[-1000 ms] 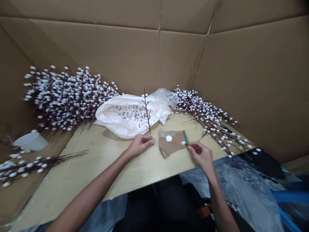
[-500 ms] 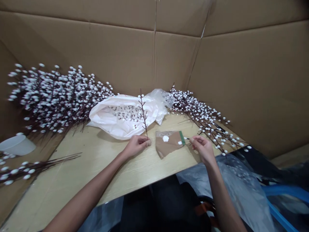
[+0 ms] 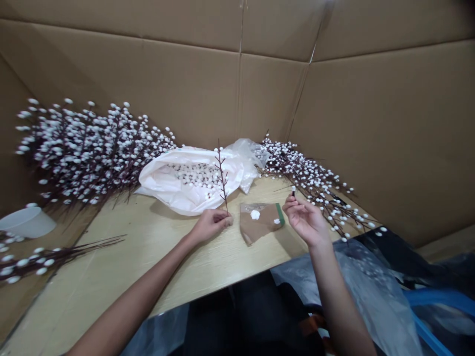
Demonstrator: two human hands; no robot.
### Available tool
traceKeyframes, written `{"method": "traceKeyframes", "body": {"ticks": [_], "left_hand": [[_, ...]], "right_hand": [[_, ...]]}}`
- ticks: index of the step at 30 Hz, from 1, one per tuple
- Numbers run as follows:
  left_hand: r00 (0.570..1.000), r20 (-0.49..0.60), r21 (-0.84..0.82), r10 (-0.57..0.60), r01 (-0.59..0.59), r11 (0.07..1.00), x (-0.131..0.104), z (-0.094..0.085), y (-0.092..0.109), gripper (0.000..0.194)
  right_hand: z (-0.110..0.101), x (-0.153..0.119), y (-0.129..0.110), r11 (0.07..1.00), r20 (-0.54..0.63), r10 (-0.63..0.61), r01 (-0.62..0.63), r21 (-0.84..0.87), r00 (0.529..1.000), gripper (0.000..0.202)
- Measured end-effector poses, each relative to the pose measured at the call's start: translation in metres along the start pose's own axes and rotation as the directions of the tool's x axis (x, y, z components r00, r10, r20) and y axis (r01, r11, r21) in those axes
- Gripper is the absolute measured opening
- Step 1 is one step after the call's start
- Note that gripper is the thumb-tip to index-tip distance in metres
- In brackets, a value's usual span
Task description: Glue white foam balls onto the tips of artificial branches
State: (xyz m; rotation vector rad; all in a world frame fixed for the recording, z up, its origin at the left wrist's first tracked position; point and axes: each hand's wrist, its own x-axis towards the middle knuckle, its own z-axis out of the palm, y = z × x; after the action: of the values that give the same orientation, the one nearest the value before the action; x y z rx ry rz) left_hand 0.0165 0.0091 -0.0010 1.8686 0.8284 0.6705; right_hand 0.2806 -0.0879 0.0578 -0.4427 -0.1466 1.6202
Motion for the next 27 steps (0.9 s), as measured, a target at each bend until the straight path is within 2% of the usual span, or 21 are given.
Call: {"method": "traceKeyframes", "body": {"ticks": [3, 9, 15, 18, 23, 27], "left_hand": [[1.0, 0.004, 0.004, 0.003, -0.003, 1.0, 0.0, 0.0, 0.001, 0.028], [1.0, 0.01, -0.001, -0.007, 0.007, 1.0, 0.0, 0.0, 0.003, 0.027], [1.0, -0.013, -0.007, -0.021, 0.021, 1.0, -0.002, 0.002, 0.006, 0.027], [0.998, -0.047, -0.023, -0.033, 0.032, 0.999, -0.002, 0.003, 0.006, 0.028], [0.992, -0.116, -0.079, -0.041, 0.032, 0.996, -0.003, 0.005, 0.004, 0.029], [0.986, -0.158, -0.116, -0.045, 0.027, 0.993, -0.003, 0.005, 0.005, 0.031]], "right_hand": [[0.012, -0.003, 0.008, 1.0, 0.013, 0.01, -0.01, 0.01, 1.0, 0.021], [0.025, -0.004, 0.017, 0.995, 0.16, 0.03, -0.014, -0.1, 0.987, 0.023], [0.031, 0.0, 0.026, 0.998, 0.106, 0.044, -0.038, -0.057, 0.993, 0.018], [0.035, 0.004, 0.032, 0.992, 0.063, -0.014, 0.021, -0.121, 0.998, 0.014], [0.042, 0.014, 0.046, 0.95, -0.011, -0.177, 0.167, -0.265, 0.984, 0.011], [0.044, 0.028, 0.059, 0.85, 0.061, -0.262, 0.26, -0.459, 0.963, 0.013]]}}
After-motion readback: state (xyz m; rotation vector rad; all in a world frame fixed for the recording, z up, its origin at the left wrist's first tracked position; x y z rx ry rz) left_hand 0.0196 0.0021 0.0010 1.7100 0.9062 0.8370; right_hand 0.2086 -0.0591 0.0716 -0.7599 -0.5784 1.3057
